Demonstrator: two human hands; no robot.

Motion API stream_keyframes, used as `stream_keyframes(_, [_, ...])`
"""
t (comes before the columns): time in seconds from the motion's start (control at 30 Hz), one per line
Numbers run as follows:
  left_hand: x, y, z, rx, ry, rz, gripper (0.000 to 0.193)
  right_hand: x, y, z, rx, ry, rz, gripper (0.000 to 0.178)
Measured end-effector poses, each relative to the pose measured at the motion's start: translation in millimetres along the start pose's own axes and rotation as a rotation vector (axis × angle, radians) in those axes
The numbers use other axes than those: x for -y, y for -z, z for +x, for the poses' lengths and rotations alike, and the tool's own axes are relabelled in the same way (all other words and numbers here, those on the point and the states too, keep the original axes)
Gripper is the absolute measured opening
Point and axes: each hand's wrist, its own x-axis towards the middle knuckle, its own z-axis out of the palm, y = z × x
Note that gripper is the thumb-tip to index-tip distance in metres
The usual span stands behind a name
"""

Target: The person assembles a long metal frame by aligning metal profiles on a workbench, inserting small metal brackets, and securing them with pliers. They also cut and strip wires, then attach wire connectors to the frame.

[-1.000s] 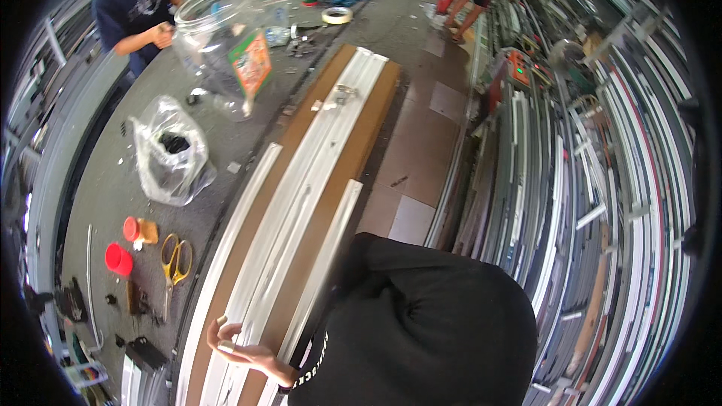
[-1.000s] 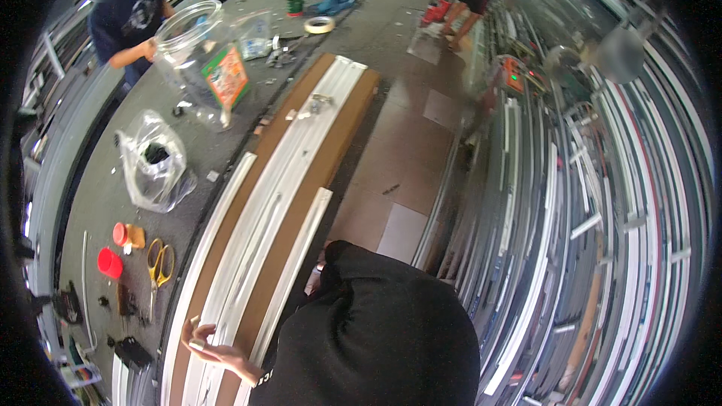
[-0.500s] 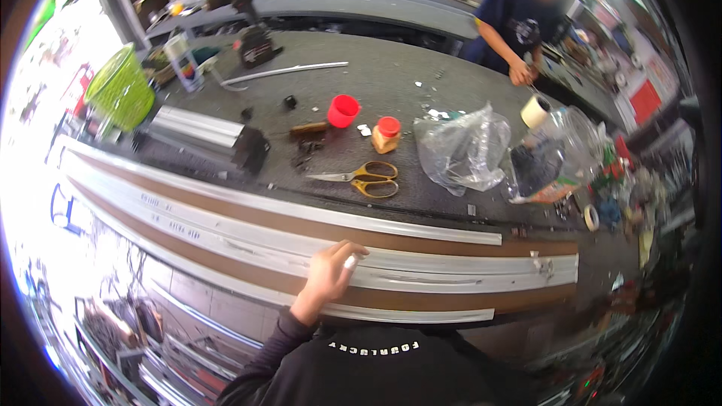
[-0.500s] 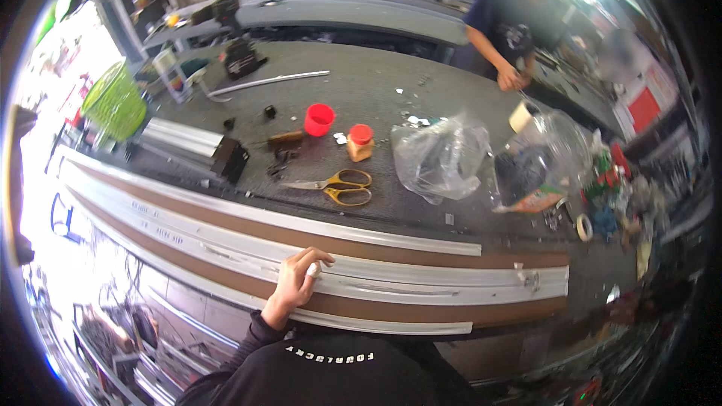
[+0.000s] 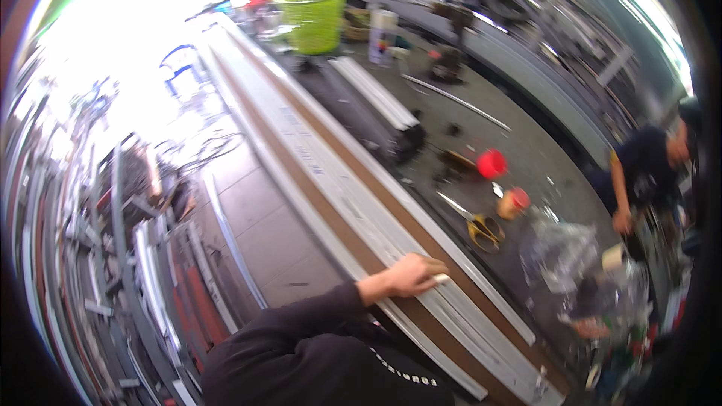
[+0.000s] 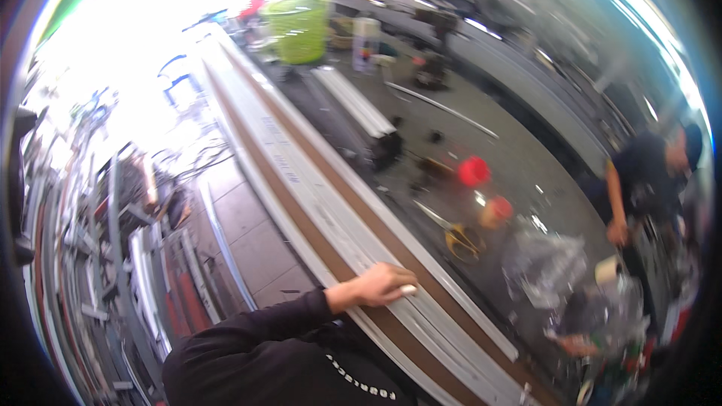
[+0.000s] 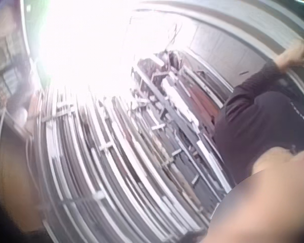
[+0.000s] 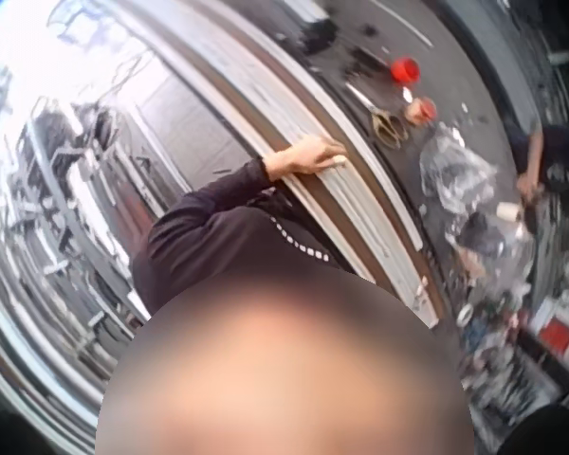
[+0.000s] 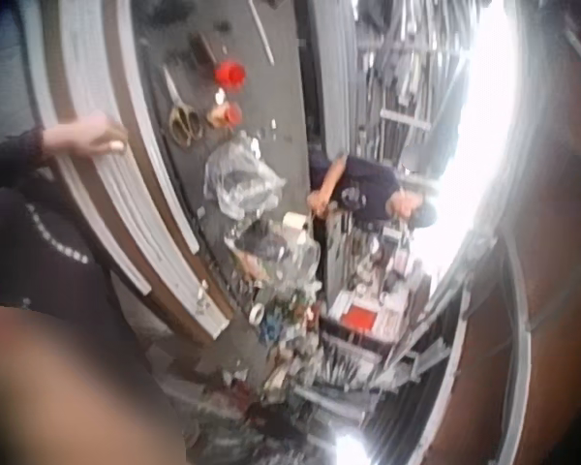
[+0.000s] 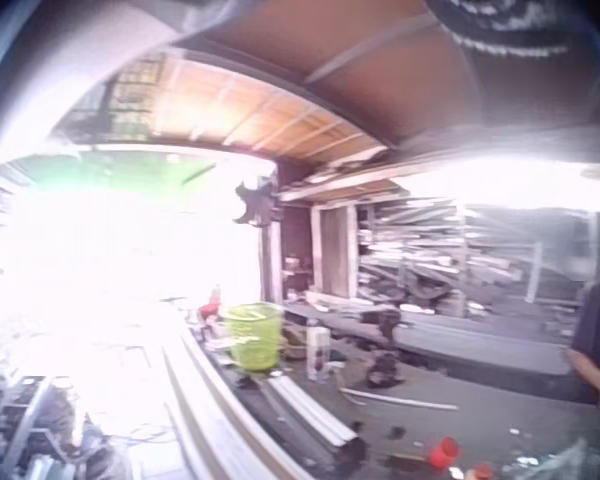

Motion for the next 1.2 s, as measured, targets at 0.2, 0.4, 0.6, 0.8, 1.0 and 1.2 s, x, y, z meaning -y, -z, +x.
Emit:
stream_keyframes(0.2, [-4.4, 1.0, -1.7, -0.033, -0.087, -0.031, 0.025, 13.1, -3.7, 4.7, -0.006, -0.005, -0.022, 0.034])
stream_keyframes(0.4, [-4.2, 0.9, -9.0, -0.042, -0.037, -0.087, 0.025, -36.6, -31.7, -18.1, -0.049, -0.006, 0.039, 0.035])
stream_keyframes(0.6, [-11.8, 3.7, -8.7, -0.142, 0.064, -0.132, 0.031, -131.8, -111.8, -77.4, -0.212, -0.072, 0.161, 0.035])
stream_keyframes(0.8, [-56.3, -46.5, 9.3, -0.208, -0.074, -0.342, 0.050, -194.3, -166.0, -132.7, -0.551, -0.325, 0.419, 0.038])
stream_keyframes(1.0, [-146.1, -138.8, 0.1, 0.343, 0.336, -1.174, 0.073, -234.8, -168.4, -189.8, -0.804, -0.368, 0.248, 0.027])
stream_keyframes(1.2, [-223.1, -276.5, -36.6, 0.906, 0.519, -1.233, 0.047, -320.5, -82.3, -283.0, -1.069, -0.192, 0.659, 0.037])
